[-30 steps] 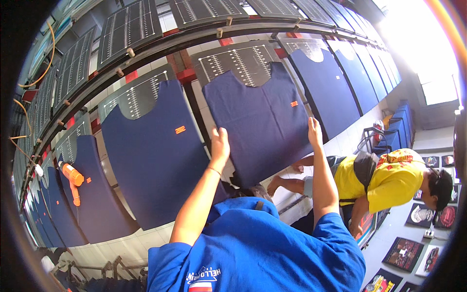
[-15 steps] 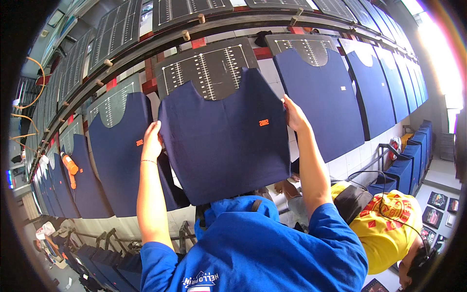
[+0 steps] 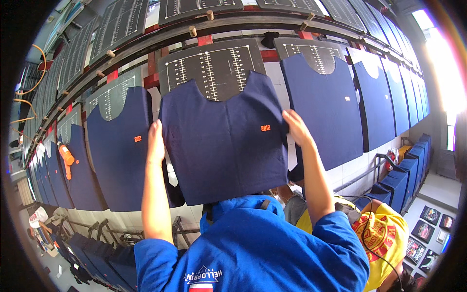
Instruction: The person places navy blue shirts onto printing boards, smooths them by hand, and uses a heat gun to dry the printed designs.
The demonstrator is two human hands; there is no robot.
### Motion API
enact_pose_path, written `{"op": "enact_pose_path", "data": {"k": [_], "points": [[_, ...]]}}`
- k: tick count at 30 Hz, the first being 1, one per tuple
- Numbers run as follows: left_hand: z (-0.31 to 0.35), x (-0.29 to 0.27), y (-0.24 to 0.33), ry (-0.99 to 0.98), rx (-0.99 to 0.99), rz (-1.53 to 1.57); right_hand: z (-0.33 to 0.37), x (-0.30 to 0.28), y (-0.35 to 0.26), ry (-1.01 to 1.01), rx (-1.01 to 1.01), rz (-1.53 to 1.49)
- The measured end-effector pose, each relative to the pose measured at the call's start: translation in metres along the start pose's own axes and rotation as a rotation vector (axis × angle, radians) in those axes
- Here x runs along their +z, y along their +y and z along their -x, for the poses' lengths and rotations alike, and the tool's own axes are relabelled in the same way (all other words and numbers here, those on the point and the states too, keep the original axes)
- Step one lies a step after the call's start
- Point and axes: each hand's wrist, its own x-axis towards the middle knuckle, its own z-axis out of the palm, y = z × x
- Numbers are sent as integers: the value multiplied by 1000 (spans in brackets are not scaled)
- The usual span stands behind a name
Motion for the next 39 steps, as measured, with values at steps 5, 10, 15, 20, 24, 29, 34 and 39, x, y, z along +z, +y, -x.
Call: {"op": "enact_pose_path", "data": {"k": [5, 10, 15, 20, 24, 29, 34, 39], "points": [[138, 2, -106, 11, -531, 326, 112, 20, 89, 117, 395, -111], [233, -21, -160, 131, -267, 127, 178, 30, 152, 116, 684, -485], [265, -24, -147, 307, -38, -463, 206, 12, 178, 233, 594, -415], [284, -10, -139, 508, -40, -625, 238, 16, 145, 275, 363, -734], [312, -22, -162, 387, -167, -675, 249, 5, 170, 395, 497, -544], [262, -9, -59, 420, 245, -723, 233, 5, 74, -1, 527, 1034], [92, 33, 15, 248, 613, -764, 89, 52, -85, -130, -49, 840], [-55, 84, 43, 286, 717, -1005, -82, 75, -95, 289, -1041, 1097]]}}
